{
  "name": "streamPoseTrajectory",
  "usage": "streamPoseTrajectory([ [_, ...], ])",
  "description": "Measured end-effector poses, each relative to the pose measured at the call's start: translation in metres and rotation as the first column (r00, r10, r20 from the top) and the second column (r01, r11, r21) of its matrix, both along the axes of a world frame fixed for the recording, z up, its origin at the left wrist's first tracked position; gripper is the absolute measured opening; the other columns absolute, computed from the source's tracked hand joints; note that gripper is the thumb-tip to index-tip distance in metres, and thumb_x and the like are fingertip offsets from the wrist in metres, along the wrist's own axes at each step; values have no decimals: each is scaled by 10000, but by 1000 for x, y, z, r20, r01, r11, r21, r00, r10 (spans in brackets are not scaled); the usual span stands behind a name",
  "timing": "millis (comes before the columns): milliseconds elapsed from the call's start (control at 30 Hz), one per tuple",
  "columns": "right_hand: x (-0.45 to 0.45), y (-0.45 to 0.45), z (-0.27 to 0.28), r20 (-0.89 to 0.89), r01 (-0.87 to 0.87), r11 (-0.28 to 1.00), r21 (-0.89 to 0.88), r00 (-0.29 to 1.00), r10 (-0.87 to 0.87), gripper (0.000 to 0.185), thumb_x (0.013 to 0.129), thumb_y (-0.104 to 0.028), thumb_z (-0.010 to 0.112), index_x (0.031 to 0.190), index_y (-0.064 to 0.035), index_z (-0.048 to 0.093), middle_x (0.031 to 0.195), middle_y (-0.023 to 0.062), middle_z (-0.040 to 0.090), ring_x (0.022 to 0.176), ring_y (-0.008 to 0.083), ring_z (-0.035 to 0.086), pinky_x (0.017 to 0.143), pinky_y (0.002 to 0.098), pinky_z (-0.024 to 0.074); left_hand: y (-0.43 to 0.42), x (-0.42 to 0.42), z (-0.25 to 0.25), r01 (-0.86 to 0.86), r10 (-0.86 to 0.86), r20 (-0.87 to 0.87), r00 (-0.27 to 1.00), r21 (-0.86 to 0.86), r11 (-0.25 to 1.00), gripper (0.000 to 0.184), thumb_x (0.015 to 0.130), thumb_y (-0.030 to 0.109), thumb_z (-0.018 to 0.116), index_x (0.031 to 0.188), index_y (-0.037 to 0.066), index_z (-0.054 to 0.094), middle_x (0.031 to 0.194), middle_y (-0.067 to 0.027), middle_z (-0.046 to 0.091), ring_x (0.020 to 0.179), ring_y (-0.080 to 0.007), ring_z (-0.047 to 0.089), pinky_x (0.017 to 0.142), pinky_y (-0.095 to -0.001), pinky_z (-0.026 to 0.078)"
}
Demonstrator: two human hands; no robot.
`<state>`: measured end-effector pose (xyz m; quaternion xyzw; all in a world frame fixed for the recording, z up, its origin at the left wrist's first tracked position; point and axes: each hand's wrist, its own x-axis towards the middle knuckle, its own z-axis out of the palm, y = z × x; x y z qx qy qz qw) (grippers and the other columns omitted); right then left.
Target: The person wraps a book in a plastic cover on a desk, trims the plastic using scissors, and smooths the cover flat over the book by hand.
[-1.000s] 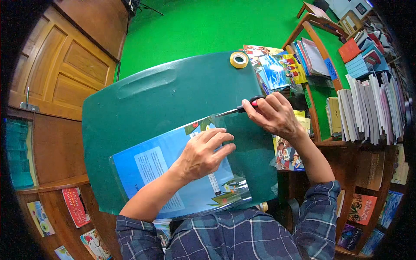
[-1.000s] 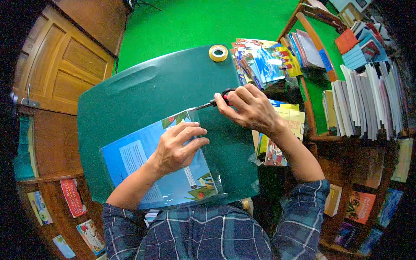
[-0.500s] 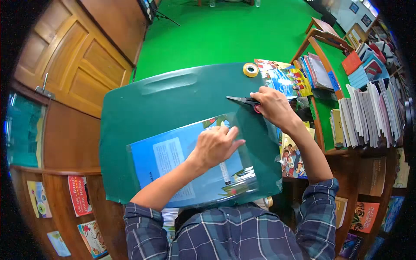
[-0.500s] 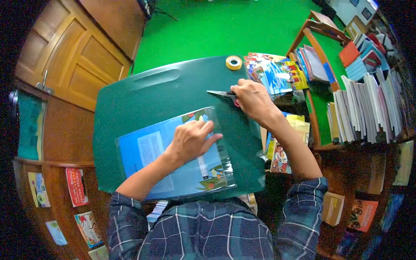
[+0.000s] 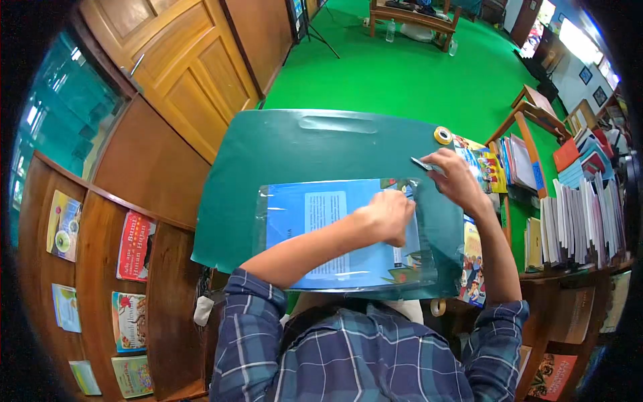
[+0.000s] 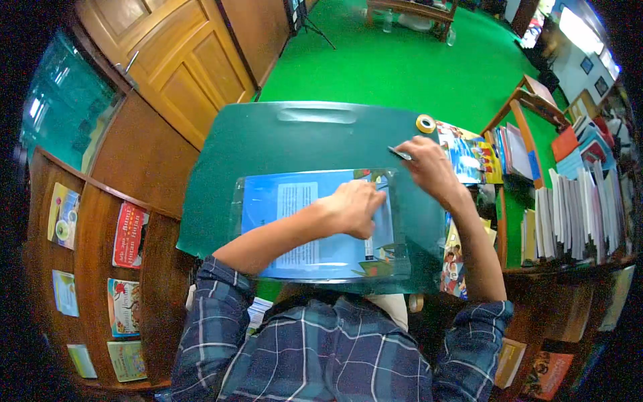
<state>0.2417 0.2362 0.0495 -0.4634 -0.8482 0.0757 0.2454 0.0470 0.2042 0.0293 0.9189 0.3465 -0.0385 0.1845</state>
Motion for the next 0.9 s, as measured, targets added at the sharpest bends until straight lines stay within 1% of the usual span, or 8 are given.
streamPoseTrajectory([
  [167,-48,-12,-24,-40,-332,910,-250,942,332,265,696,-1,690,956,-47,685,922,89,612,827,252,586,722,346,481,-26,3,35,108,-120,-159,980,-85,991,301,666,223,655,822,-26,590,785,-220,636,698,-368,618,599,-435,503],
  [333,-54,-18,-32,75,-302,946,-116,947,312,249,700,-25,673,945,-67,687,903,83,616,799,241,572,738,342,471,-38,-20,59,113,-116,-31,993,-91,989,331,718,227,659,869,-57,580,905,-240,638,782,-355,627,631,-417,519],
  [433,-59,-22,-23,60,-308,943,-128,947,317,226,704,-31,671,926,-70,687,923,82,613,830,240,567,765,341,464,-46,-48,76,108,-109,121,987,16,994,386,782,247,655,993,-67,577,1004,-245,631,844,-363,631,711,-412,526],
  [500,-60,-27,-19,45,-312,939,-146,946,321,202,708,-37,669,907,-73,687,943,81,611,861,240,562,791,340,458,-46,-74,95,132,-245,480,843,256,958,459,807,273,661,1118,-49,559,1028,-222,639,888,-364,632,787,-411,515],
  [667,-61,-29,-27,119,-191,959,-210,968,219,216,746,-23,656,957,-62,682,1039,81,597,905,244,567,820,332,458,-27,-148,144,-151,134,345,929,25,988,521,822,277,650,1262,24,530,1182,-163,620,1015,-307,618,855,-384,501],
  [767,-64,-44,-30,185,-158,985,-65,968,167,253,751,-54,668,1003,-77,668,1050,80,602,919,245,566,844,341,446,-2,-191,98,-507,470,209,858,196,839,524,802,302,649,1274,101,546,1187,-85,628,990,-269,611,868,-362,495],
  [833,-70,-54,-28,249,-132,987,92,963,106,295,755,-86,680,1049,-91,653,1061,79,607,932,245,565,868,350,434,15,-221,54,-561,540,150,828,198,804,503,794,289,653,1245,83,570,1222,-76,608,1005,-240,594,882,-334,481],
  [900,-83,-87,-9,251,-183,983,5,952,175,392,785,-169,680,1165,-113,601,1123,80,594,957,236,565,885,366,422,16,-232,34,-566,548,153,822,123,815,493,784,279,653,1229,80,579,1210,-78,610,999,-237,591,877,-330,480],
])
